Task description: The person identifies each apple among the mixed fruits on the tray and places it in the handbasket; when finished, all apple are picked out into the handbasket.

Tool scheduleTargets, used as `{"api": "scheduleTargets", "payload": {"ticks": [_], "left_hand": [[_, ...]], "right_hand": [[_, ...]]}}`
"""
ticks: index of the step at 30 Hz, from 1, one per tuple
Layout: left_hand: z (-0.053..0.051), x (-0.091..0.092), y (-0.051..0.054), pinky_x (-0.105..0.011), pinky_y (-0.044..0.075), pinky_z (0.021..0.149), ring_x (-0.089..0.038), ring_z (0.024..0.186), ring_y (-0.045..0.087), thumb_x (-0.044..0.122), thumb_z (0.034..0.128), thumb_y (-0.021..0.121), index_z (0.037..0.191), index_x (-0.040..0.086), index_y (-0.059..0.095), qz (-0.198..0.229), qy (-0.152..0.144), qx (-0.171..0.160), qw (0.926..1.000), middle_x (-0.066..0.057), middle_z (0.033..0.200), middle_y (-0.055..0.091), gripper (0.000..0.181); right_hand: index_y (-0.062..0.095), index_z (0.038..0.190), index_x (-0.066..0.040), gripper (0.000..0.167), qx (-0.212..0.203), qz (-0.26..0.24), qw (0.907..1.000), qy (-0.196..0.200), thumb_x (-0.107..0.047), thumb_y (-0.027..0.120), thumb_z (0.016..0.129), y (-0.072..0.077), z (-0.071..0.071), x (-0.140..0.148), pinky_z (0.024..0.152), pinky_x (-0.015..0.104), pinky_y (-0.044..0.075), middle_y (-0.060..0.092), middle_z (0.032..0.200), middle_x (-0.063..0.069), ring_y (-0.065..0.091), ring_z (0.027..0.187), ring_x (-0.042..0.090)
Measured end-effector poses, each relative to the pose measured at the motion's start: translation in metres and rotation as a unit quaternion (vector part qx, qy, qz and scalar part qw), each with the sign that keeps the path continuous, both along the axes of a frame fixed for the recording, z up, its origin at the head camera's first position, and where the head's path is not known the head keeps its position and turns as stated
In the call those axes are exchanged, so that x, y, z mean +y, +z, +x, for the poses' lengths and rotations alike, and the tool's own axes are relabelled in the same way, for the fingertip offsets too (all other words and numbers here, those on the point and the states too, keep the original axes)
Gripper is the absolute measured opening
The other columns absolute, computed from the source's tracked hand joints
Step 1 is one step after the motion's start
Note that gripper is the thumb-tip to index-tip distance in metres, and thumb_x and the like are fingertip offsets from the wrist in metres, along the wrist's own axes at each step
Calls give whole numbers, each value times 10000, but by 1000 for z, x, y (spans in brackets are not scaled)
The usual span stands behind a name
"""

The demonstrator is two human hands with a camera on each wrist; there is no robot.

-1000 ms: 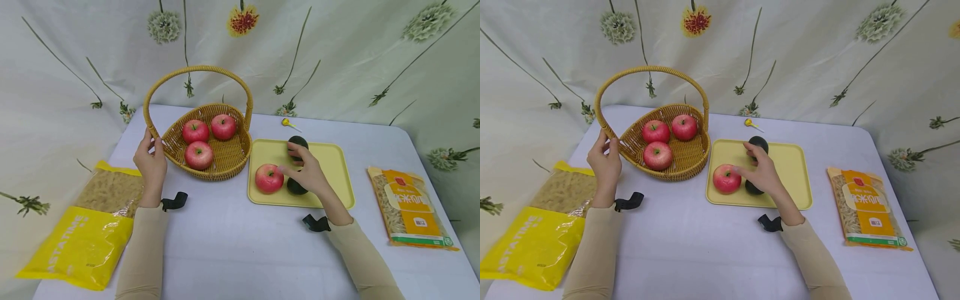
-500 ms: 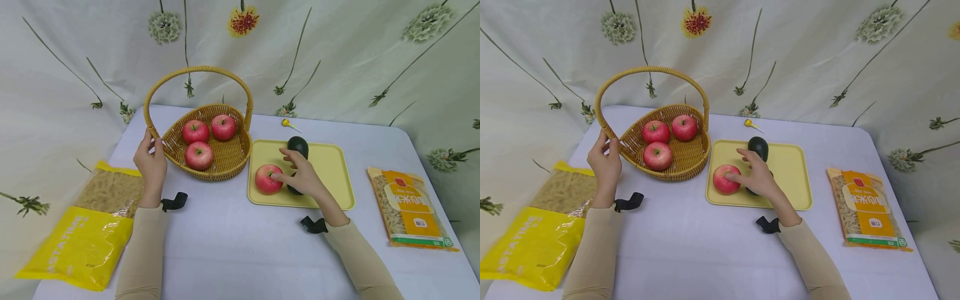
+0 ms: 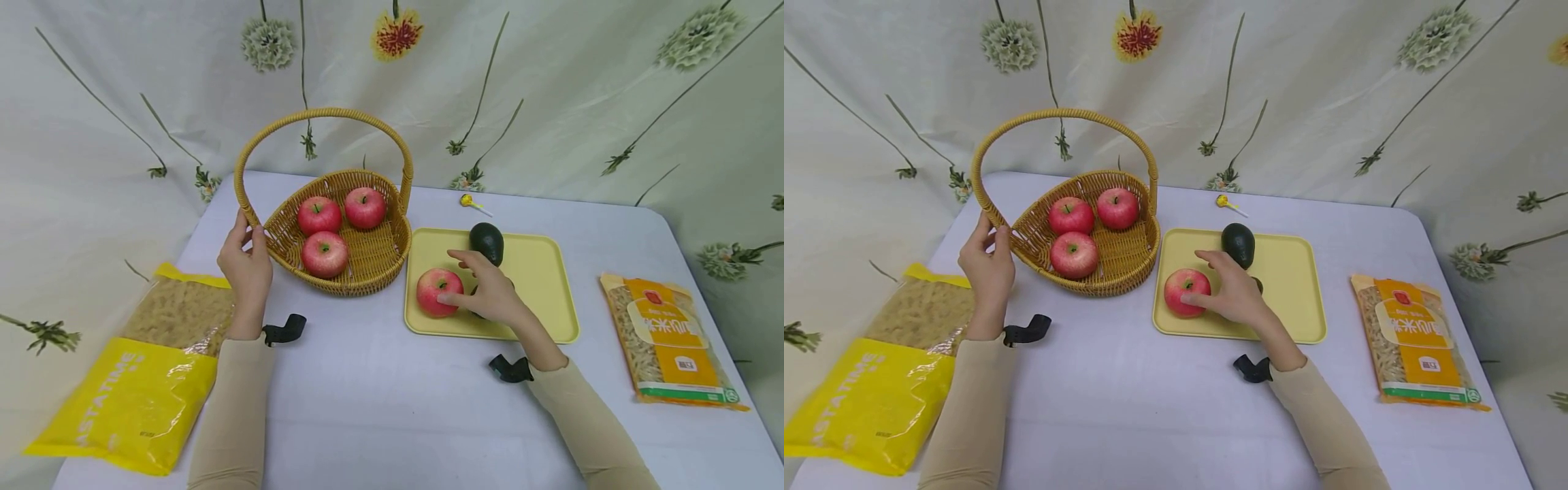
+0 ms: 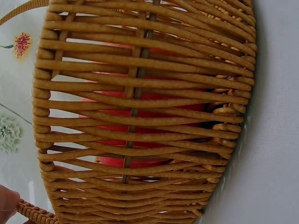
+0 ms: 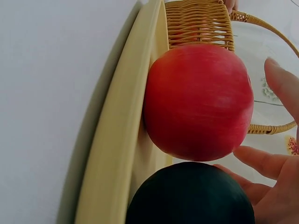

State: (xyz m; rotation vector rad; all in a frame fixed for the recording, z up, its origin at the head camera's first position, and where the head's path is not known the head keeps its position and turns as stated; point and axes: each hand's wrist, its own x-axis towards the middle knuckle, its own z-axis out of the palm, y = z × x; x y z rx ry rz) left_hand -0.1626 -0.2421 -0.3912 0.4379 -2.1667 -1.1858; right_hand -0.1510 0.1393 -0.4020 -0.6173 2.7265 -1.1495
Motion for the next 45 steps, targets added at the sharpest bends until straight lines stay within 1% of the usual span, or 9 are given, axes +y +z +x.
{"api": "scheduleTargets", "payload": {"ticks": [5,11,15,19,22,26,33,39,45], "left_hand": [[0,0,0,-298,561,856,-189,1128,629,189,1013,520,1435,178,494,-12,10,1,10000,-26,1364,609,423],[0,0,0,-343,560,872,-195,1133,624,182,1013,520,1434,191,495,17,1,17,10000,-29,1357,613,423],[0,1,1,-387,561,891,-197,1140,622,187,1014,517,1437,190,492,30,4,-38,10000,-28,1363,610,424],[1,1,1,-426,556,899,-193,1146,621,180,1016,512,1444,180,483,43,6,-105,9999,-41,1364,609,429],[1,1,2,-420,555,897,-195,1142,621,179,1017,509,1447,181,478,39,12,-140,9999,-52,1350,618,432],[1,2,2,-398,556,887,-189,1138,620,180,1016,510,1446,184,478,54,15,-133,9999,-46,1348,619,431],[2,2,4,-440,551,917,-184,1143,620,180,1015,513,1444,191,482,111,3,-128,9999,-35,1349,619,430],[2,3,4,-433,555,914,-181,1134,620,175,1015,512,1443,185,483,101,9,-124,9999,-40,1343,623,429],[2,3,4,-445,551,920,-195,1144,620,168,1015,510,1446,170,476,88,13,-134,9999,-50,1360,610,432]], "right_hand": [[465,1434,-116,804,85,305,9995,37,-392,816,766,-1,1,0,877,532,499,532,1383,112,532,1209,285],[480,1432,-108,807,233,580,9980,111,-398,817,758,-2,1,-1,822,461,525,583,1337,108,577,1163,261],[508,1415,-99,809,295,728,9968,179,-430,822,746,-2,2,-3,850,448,532,610,1325,91,595,1149,251],[533,1398,-107,810,377,848,9955,215,-460,825,731,-3,3,-4,912,463,526,602,1353,87,581,1188,260],[541,1391,-113,809,409,921,9947,219,-468,827,723,-3,3,-4,932,470,522,592,1370,88,566,1221,268],[554,1376,-110,802,430,981,9940,214,-469,832,715,-4,3,-5,922,462,528,601,1357,85,571,1211,264],[569,1361,-104,782,502,1007,9934,208,-466,828,718,-5,3,-5,908,459,531,618,1329,90,581,1187,265],[581,1350,-99,770,667,1035,9922,191,-470,825,721,-6,3,-6,918,458,527,630,1313,96,590,1176,264],[597,1327,-88,754,848,1034,9909,169,-473,821,718,-8,3,-7,891,447,538,650,1278,94,608,1137,255]]}}
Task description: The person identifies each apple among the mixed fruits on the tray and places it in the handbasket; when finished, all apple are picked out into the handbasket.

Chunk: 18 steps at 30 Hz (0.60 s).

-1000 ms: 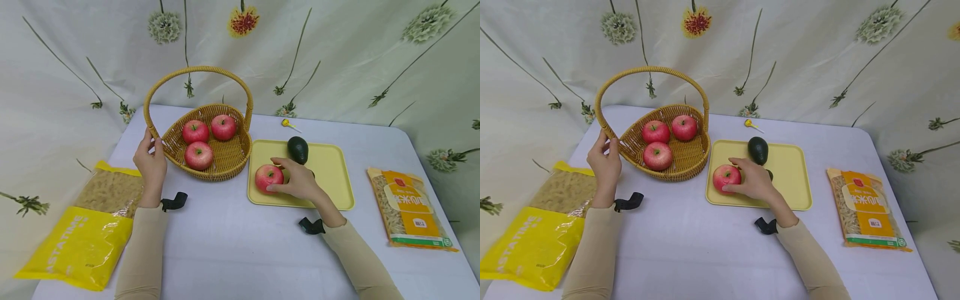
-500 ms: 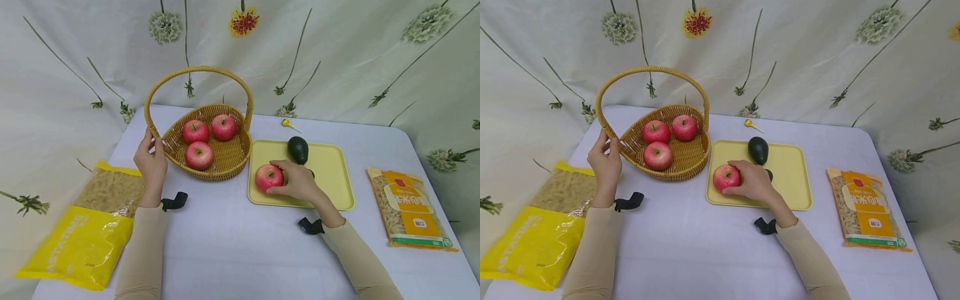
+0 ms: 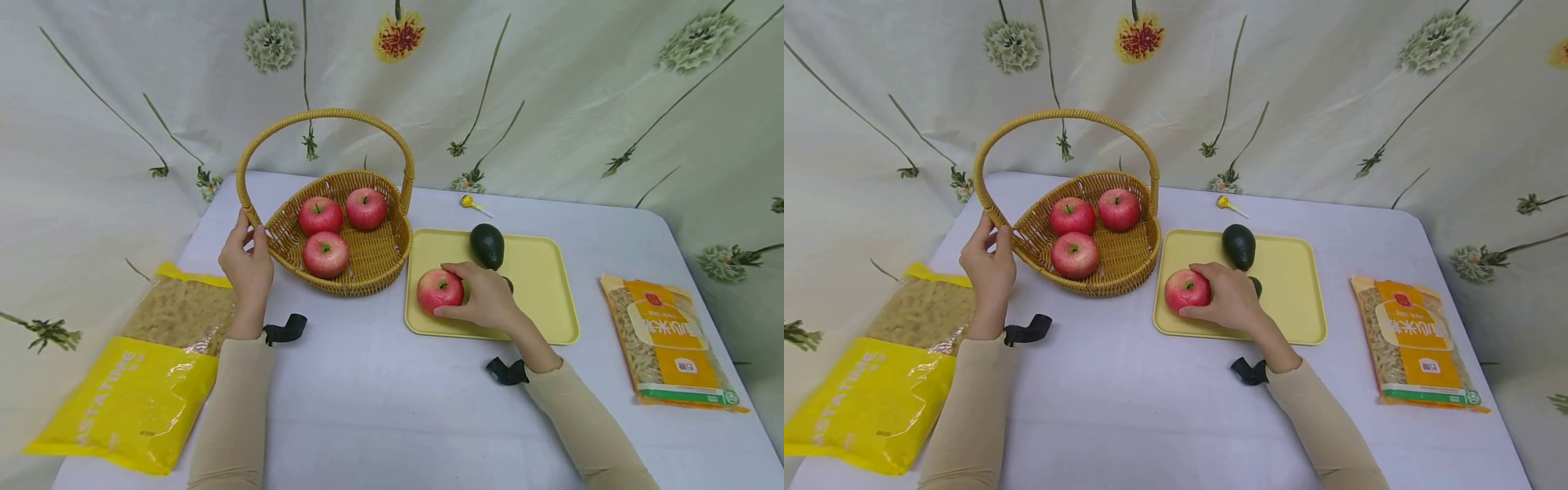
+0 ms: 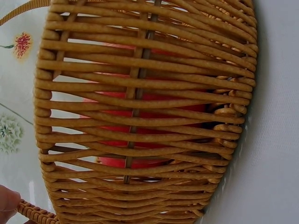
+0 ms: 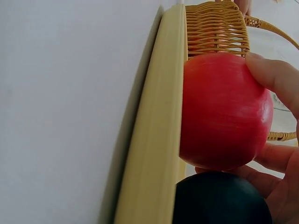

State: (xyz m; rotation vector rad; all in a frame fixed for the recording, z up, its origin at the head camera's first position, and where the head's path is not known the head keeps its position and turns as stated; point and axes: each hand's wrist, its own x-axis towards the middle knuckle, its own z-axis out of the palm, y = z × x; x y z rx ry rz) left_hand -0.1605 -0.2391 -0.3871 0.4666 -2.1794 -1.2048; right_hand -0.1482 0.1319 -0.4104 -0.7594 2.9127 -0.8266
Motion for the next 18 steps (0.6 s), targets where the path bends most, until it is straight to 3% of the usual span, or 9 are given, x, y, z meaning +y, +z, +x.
{"api": "scheduleTargets", "payload": {"ticks": [11,18], "left_hand": [[0,0,-1,-451,553,914,-203,1144,624,158,1013,511,1442,157,479,-47,27,26,10000,-50,1373,599,430],[0,-1,-2,-437,560,902,-203,1141,628,178,1016,508,1439,163,486,-118,7,91,9999,-40,1367,605,424]], "right_hand": [[570,1353,-81,789,-155,-175,9993,-291,-458,827,710,2,0,0,896,471,544,628,1307,111,595,1160,283],[556,1345,-42,791,-157,-1013,9941,-369,-388,851,698,4,0,1,875,447,559,617,1281,141,609,1079,289]]}}
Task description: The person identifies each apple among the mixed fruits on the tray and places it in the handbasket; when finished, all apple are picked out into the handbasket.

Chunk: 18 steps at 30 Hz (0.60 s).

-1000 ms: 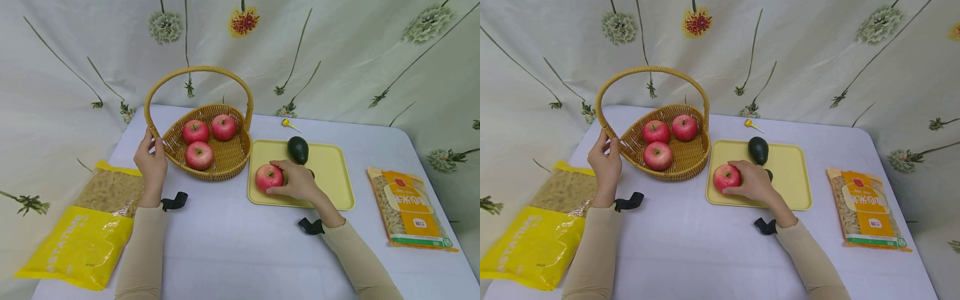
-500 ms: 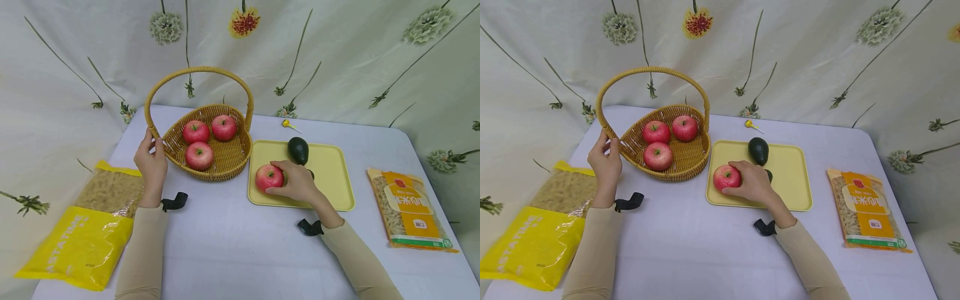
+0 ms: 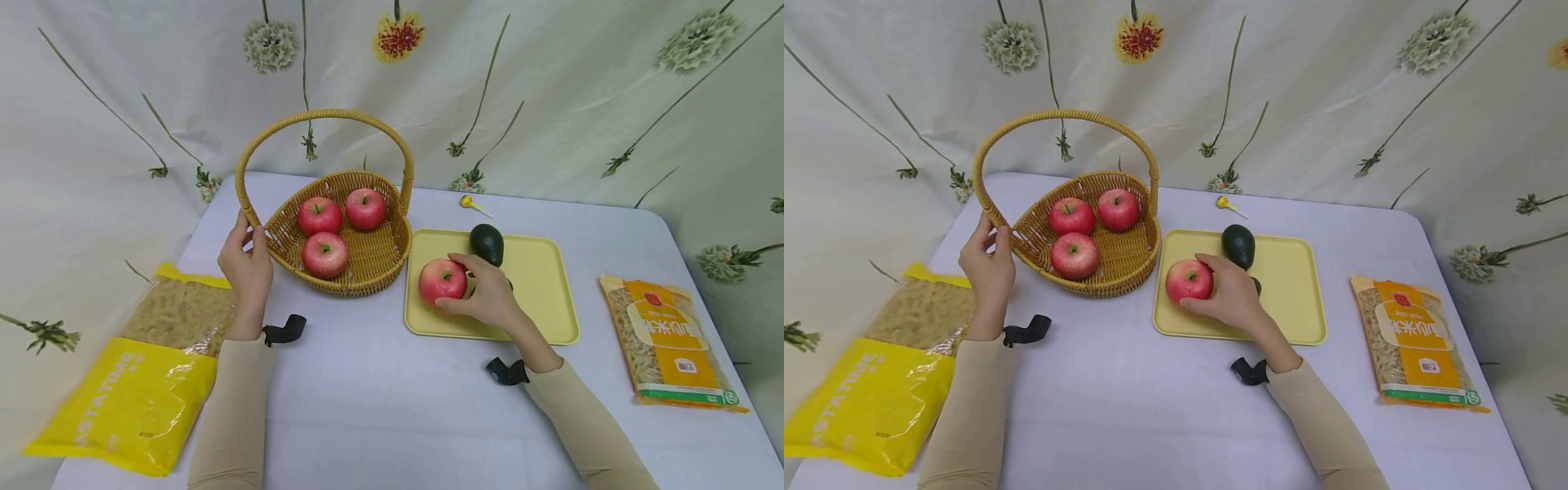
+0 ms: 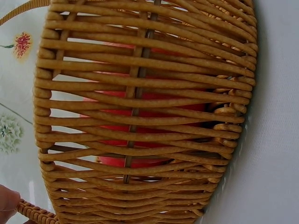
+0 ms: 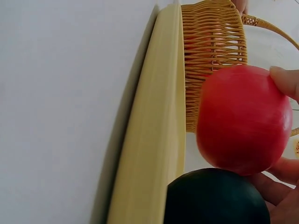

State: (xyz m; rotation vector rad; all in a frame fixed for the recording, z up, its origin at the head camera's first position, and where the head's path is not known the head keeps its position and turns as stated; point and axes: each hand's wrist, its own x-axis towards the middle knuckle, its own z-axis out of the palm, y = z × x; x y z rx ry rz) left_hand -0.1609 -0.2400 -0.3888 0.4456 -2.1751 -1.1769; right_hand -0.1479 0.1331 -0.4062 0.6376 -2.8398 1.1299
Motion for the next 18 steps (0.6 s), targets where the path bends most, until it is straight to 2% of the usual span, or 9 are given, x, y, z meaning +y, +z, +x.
{"api": "scheduleTargets", "payload": {"ticks": [7,9,12,16,18], "left_hand": [[-1,0,-1,-404,568,883,-196,1125,634,175,1014,515,1432,167,497,-40,18,46,10000,-32,1360,611,418],[-1,-1,-1,-409,568,880,-195,1124,635,169,1013,518,1431,165,498,-41,10,52,10000,-33,1359,611,419],[-1,-1,-2,-355,568,867,-190,1120,635,172,1013,519,1431,165,497,-30,7,59,10000,-30,1362,609,419],[-1,-1,-2,-233,547,827,-191,1114,635,183,1012,522,1430,168,497,-15,2,91,10000,-25,1367,605,419],[-1,-1,-2,-221,546,825,-191,1112,636,184,1011,525,1429,171,497,-17,-5,97,10000,-23,1366,605,420]], "right_hand": [[551,1338,-20,729,195,-974,9950,-41,-225,856,709,0,-2,2,835,394,570,592,1280,130,609,1056,261],[542,1345,-11,718,196,-1192,9926,-81,-186,845,718,1,-2,3,801,370,575,583,1284,134,609,1031,255],[531,1362,-19,707,113,-1492,9886,-159,-135,829,732,4,-2,5,734,316,582,570,1287,142,613,1002,257],[521,1382,-43,703,-69,-1726,9847,-240,-104,820,748,9,-2,8,734,239,570,549,1314,141,583,1095,268],[516,1390,-46,701,-135,-1762,9839,-274,-101,812,757,12,-2,10,757,220,559,540,1331,140,560,1146,271]]}}
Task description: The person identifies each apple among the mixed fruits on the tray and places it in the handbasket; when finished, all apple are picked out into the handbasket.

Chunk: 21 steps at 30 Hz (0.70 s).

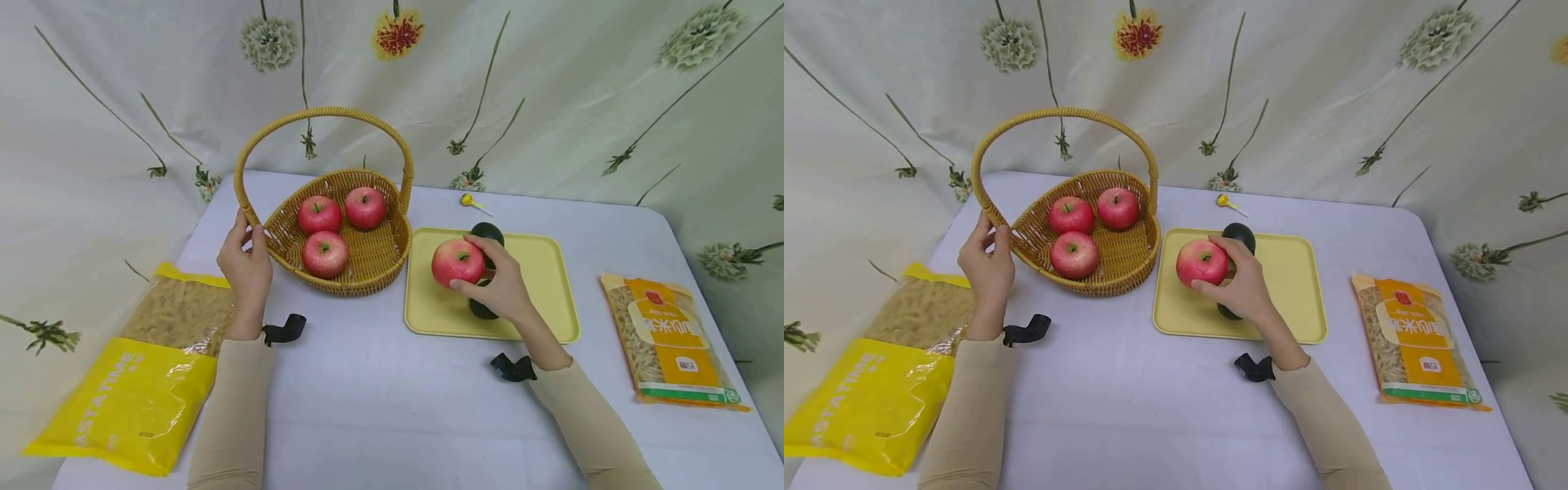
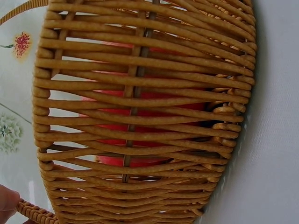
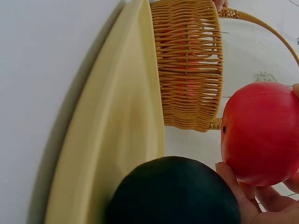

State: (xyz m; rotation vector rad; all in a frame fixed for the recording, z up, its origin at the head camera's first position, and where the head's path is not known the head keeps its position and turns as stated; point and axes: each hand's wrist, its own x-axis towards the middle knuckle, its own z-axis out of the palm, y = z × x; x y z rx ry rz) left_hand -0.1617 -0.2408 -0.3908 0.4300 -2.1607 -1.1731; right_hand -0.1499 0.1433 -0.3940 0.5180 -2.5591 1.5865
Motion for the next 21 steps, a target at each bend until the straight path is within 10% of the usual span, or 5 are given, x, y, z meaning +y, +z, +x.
{"api": "scheduleTargets", "payload": {"ticks": [9,21], "left_hand": [[0,1,1,-412,562,894,-196,1133,631,188,1014,520,1435,180,490,33,20,-64,10000,-17,1380,594,423],[0,-1,0,-35,451,721,-206,1085,657,126,992,549,1404,139,528,49,-27,196,9998,-53,1358,609,413]], "right_hand": [[516,1390,-56,674,31,-202,9997,-115,-84,782,771,13,-1,4,771,189,550,534,1332,141,523,1176,231],[516,1402,-85,703,263,-418,9986,-208,-79,792,755,35,-7,-6,790,147,532,531,1322,131,506,1178,181]]}}
